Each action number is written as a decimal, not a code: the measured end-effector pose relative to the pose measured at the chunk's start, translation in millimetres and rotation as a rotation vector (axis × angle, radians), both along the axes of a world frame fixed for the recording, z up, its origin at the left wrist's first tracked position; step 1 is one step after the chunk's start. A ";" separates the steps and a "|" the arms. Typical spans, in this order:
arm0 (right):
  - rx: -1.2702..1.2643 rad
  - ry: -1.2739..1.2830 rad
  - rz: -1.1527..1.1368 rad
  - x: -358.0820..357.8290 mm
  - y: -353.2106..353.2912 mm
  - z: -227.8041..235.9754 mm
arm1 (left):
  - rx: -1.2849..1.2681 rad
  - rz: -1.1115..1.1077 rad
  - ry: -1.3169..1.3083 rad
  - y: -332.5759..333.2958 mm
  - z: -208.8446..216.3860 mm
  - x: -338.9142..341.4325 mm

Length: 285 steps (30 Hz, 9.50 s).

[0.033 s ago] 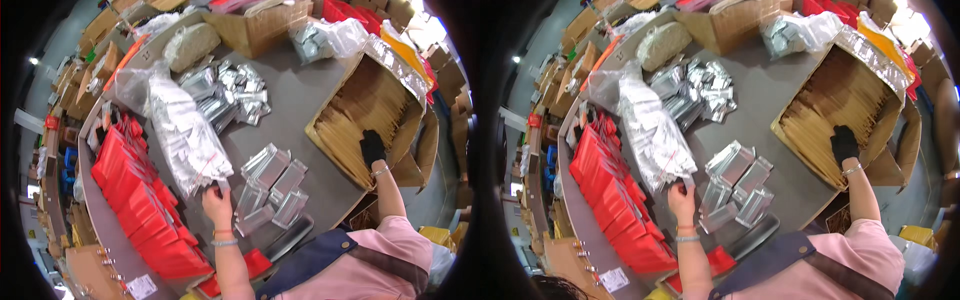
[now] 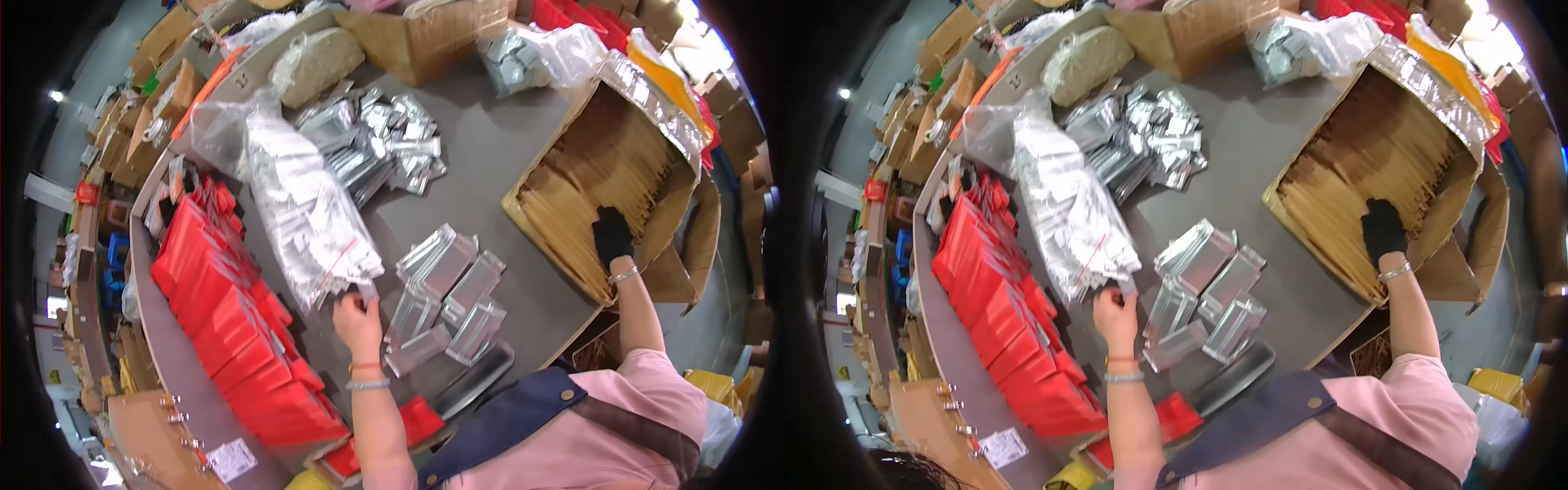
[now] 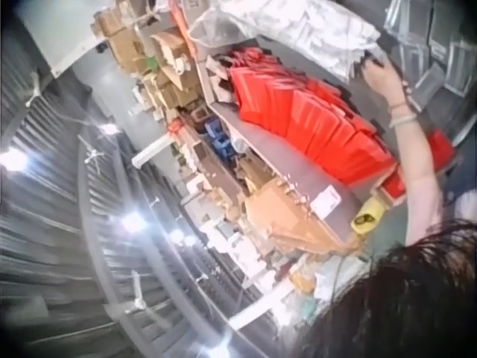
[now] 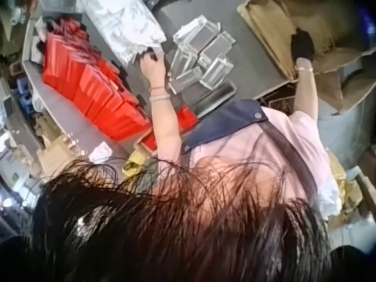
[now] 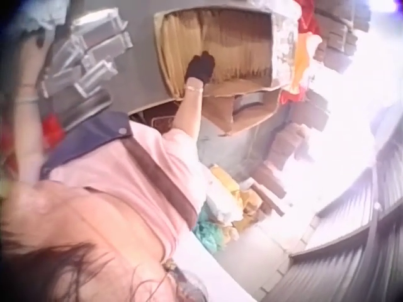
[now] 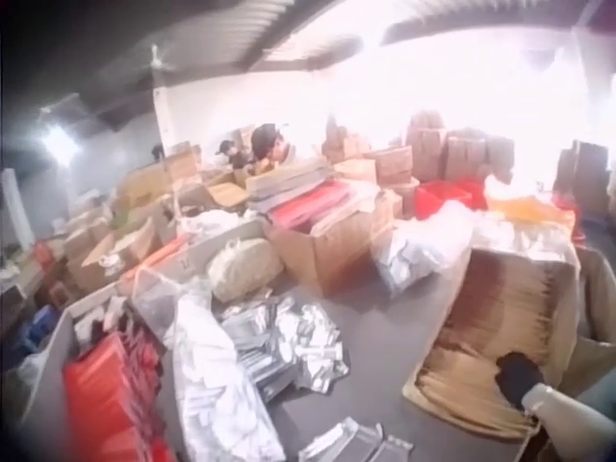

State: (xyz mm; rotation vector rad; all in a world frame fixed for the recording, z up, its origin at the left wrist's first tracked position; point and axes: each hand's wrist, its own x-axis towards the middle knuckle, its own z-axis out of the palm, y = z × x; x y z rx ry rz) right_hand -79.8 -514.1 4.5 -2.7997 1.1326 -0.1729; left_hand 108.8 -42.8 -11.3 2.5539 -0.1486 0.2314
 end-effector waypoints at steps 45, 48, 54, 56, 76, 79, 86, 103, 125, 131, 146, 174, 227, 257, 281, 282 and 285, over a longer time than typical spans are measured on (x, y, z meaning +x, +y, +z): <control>0.444 -0.240 0.399 -56.9 174.5 -9.9 | -0.176 -0.375 0.318 -53.3 34.9 -132.5; 0.481 -0.366 0.642 -10.9 193.1 -23.5 | -0.149 -0.373 0.310 -46.0 27.6 -134.1; 0.810 -0.435 0.547 13.7 195.5 14.2 | -0.412 -0.258 0.628 -20.9 69.1 -149.0; 0.750 -0.360 0.602 -3.6 178.7 5.3 | -0.299 -0.342 0.515 -10.6 65.8 -167.2; 0.680 -0.157 1.001 -31.5 191.0 -14.3 | 0.147 -0.429 0.177 19.3 47.8 -221.2; 0.934 -0.035 0.887 -38.6 256.6 -37.9 | 0.116 -0.475 0.130 4.2 41.9 -215.8; 0.291 -0.079 1.335 -21.6 261.0 22.1 | 0.244 -0.703 0.246 9.2 69.1 -194.8; 0.244 0.095 1.136 -20.8 242.1 71.1 | 0.093 0.159 0.309 41.2 25.6 -227.4; 0.101 -0.484 0.529 -20.4 107.7 37.9 | 0.143 -0.095 0.098 -51.6 16.7 -84.3; 0.093 0.020 0.073 -48.7 -23.2 15.0 | 0.128 -0.167 0.068 -47.1 13.1 -80.9; 0.026 -0.239 -0.070 -43.0 -20.8 18.6 | 0.123 -0.426 0.109 -64.5 31.7 -134.5; 0.734 -0.181 0.971 -36.1 215.9 -38.6 | 0.101 -0.472 0.155 6.9 51.8 -210.3; 0.219 -0.219 0.066 -42.5 -15.3 10.1 | -0.152 -0.192 0.231 5.5 20.4 -85.3; 0.574 -0.210 0.269 -37.2 83.1 66.4 | -0.607 -0.099 0.595 38.0 72.1 -134.1; 1.219 -0.182 0.990 -22.4 286.5 28.1 | 0.049 -0.489 0.125 -2.3 44.6 -204.3; 1.138 -0.084 1.014 -24.9 279.1 10.4 | 0.059 -0.539 0.138 -5.9 53.6 -199.7; 0.333 -0.128 1.261 -14.9 256.0 36.0 | 0.155 -0.597 0.141 5.4 63.5 -195.7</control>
